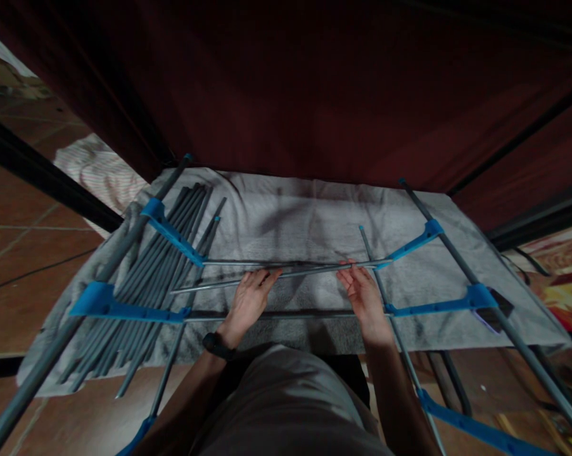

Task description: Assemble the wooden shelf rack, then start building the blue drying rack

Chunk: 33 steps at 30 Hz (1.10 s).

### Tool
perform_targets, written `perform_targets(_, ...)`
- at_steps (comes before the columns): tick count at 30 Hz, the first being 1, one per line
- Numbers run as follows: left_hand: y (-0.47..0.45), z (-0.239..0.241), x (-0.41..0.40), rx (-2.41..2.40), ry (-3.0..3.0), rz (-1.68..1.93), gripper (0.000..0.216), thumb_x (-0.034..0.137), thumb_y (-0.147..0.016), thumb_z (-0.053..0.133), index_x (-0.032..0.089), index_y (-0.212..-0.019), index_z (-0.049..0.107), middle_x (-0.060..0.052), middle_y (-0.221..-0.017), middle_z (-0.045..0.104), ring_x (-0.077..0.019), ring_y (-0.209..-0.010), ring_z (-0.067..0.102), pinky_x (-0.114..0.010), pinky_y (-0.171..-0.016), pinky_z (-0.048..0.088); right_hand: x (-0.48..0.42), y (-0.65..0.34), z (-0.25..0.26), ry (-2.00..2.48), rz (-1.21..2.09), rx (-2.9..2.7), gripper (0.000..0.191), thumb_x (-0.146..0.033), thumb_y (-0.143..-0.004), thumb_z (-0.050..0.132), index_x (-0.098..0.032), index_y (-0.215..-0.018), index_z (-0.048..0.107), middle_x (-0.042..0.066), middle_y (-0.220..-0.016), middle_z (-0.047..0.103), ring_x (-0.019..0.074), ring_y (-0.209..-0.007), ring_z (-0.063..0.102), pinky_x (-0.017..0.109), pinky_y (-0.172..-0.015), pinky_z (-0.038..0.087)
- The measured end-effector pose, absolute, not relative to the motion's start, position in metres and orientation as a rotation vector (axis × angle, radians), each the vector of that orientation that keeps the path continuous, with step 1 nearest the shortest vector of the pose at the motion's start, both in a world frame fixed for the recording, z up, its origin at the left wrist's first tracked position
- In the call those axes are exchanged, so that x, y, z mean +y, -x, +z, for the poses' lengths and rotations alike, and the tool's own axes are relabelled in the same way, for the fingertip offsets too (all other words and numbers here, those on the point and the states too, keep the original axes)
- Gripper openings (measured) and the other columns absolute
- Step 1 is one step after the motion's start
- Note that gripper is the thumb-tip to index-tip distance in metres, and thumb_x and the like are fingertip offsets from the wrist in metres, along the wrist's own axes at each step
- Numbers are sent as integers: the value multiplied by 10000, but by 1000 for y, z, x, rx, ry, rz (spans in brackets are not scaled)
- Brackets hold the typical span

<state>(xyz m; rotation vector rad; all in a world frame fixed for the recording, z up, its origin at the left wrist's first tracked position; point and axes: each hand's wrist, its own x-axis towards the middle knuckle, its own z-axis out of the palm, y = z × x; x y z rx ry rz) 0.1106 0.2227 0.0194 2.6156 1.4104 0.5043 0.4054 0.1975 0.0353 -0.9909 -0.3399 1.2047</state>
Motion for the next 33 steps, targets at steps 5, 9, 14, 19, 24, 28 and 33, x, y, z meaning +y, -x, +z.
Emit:
perform_targets(5,-107,12,226,1432,-2611,462,525,72,-974,403,209,-1454,565,-110,-1209,708,-265,-1071,653,-432,-983,479,196,-408,18,1014,1215,-277,197,-284,-719,896,-239,-792,719,-18,-908,795,136,-823,748,277,-822,633)
perform_targets(9,-99,8,228,1486,-2616,419,470,102,-986,426,218,-1403,610,-92,-1111,727,-259,-1024,665,-435,-996,475,195,-414,5,1035,1204,-238,157,-231,-724,868,-232,-780,722,-12,-894,794,148,-838,755,289,-842,635)
perform_targets(14,-83,6,232,1562,-2594,376,406,149,-1010,416,193,-1340,647,-101,-1085,730,-262,-1021,669,-418,-955,486,194,-426,-10,1068,1205,-180,117,-211,-752,831,-221,-808,729,5,-883,798,154,-847,760,311,-887,629)
perform_targets(19,-67,4,237,1661,-2540,330,387,198,-1015,409,189,-1293,678,-123,-1145,729,-281,-1058,666,-450,-964,490,193,-433,-22,1107,1195,-149,108,-226,-794,803,-220,-861,718,5,-873,794,141,-827,761,306,-919,627)
perform_targets(24,-57,-1,239,1750,-2513,259,381,202,-1009,398,200,-1236,704,-115,-1124,729,-280,-1026,667,-459,-987,476,191,-437,-31,1124,1212,-113,82,-200,-801,776,-225,-847,712,-15,-821,783,129,-791,753,284,-859,642)
perform_targets(28,-53,-9,241,1728,-2529,217,390,186,-1004,387,187,-1224,709,-122,-1120,725,-289,-1034,663,-468,-977,481,191,-440,-37,1161,1213,-105,102,-210,-794,783,-224,-862,709,-15,-804,777,131,-769,745,310,-893,635)
perform_targets(33,-51,-13,242,1694,-2563,168,385,146,-981,412,179,-1233,700,-132,-1147,718,-302,-1080,655,-480,-995,477,195,-442,-38,1197,1220,-33,69,-175,-804,738,-223,-840,703,-20,-783,766,121,-748,733,308,-919,622)
